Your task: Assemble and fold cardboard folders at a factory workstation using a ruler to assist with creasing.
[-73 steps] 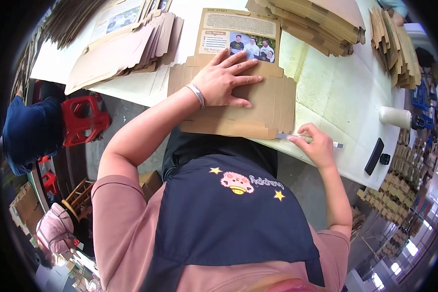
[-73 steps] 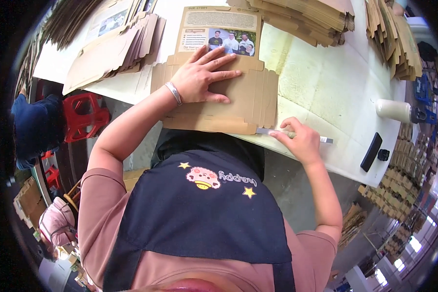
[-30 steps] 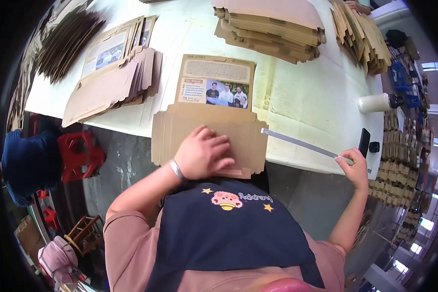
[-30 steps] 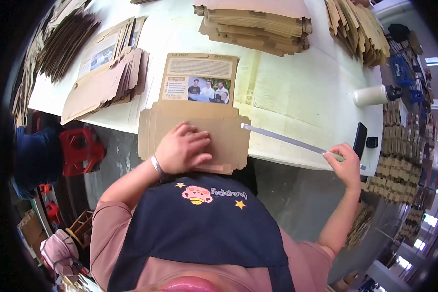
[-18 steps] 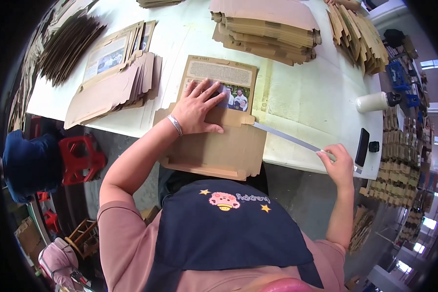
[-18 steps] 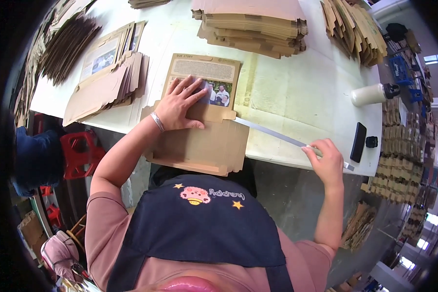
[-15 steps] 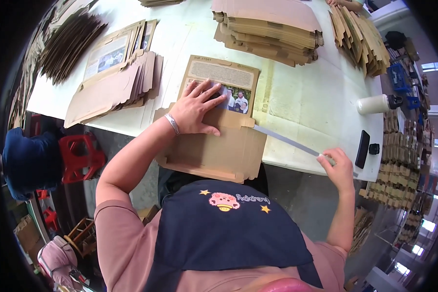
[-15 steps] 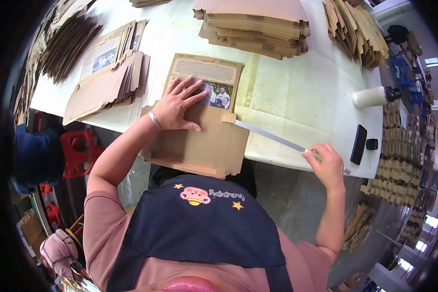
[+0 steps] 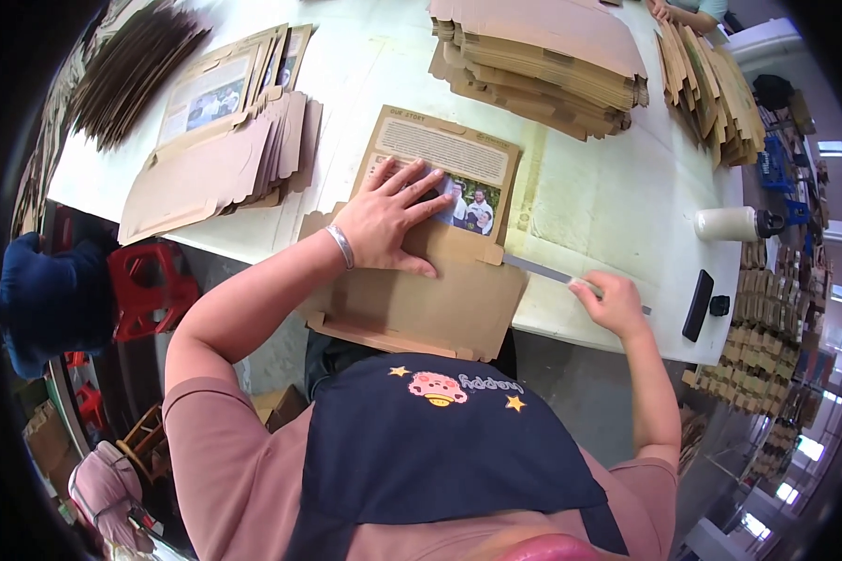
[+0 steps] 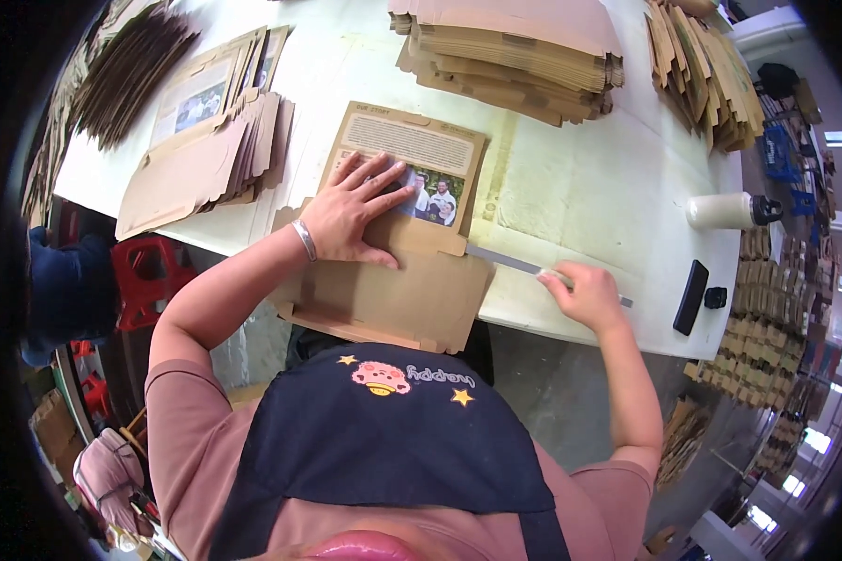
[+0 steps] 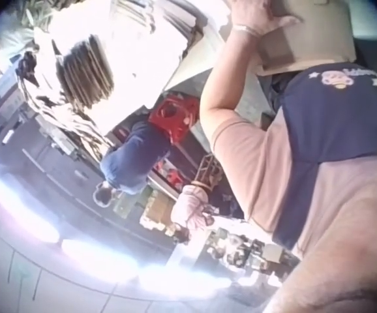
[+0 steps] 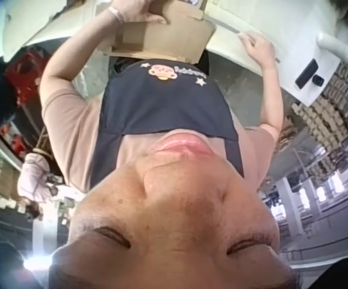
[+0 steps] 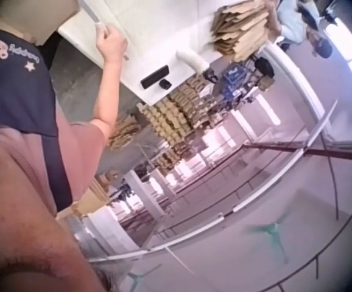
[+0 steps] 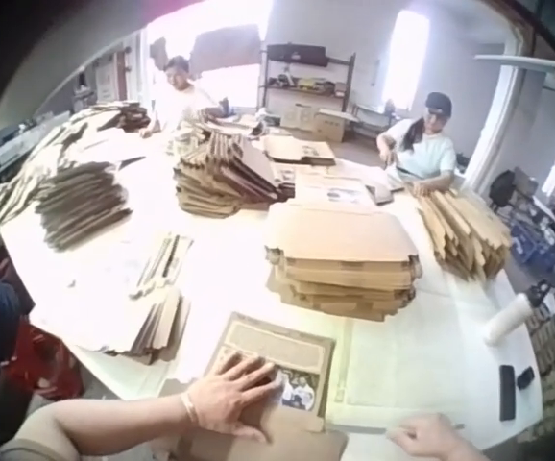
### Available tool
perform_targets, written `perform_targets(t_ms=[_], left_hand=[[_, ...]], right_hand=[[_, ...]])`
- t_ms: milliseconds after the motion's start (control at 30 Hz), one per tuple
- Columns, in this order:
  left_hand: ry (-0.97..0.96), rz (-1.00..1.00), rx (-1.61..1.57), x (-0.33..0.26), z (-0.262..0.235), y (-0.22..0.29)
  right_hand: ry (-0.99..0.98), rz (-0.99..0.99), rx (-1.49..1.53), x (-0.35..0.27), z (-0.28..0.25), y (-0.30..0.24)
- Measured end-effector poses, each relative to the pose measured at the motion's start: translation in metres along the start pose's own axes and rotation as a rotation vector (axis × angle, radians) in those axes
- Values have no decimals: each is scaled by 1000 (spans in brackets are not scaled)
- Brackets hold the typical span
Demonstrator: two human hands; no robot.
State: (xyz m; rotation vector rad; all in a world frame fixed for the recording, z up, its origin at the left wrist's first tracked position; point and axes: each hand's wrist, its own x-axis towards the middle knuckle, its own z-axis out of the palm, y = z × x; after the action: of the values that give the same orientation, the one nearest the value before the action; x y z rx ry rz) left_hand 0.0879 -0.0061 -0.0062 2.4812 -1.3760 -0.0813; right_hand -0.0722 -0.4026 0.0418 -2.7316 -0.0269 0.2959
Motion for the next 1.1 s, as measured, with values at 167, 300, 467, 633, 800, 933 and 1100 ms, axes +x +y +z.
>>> perform_targets(t_ms=[167, 300, 467, 633, 800, 933, 1100], left_hand=[[6, 1, -2, 2, -2, -3], [31, -17, 18, 0, 2, -6], [83, 41, -17, -4, 1, -4], [151, 52, 14, -4, 0, -3], [146, 25, 20, -7, 0, -1], [159, 9, -53, -10, 10, -10], [880, -666, -943, 33, 0, -37]], right_hand=[[39, -72, 40, 35, 28, -37], [-17, -95, 31, 47, 24, -35], [-800, 304, 329, 74, -15, -41], [-1038, 335, 593, 73, -7, -30], [-182, -241, -122, 33, 26, -40], [163, -337, -260, 23, 45, -43], [253, -307, -311, 18, 61, -44]])
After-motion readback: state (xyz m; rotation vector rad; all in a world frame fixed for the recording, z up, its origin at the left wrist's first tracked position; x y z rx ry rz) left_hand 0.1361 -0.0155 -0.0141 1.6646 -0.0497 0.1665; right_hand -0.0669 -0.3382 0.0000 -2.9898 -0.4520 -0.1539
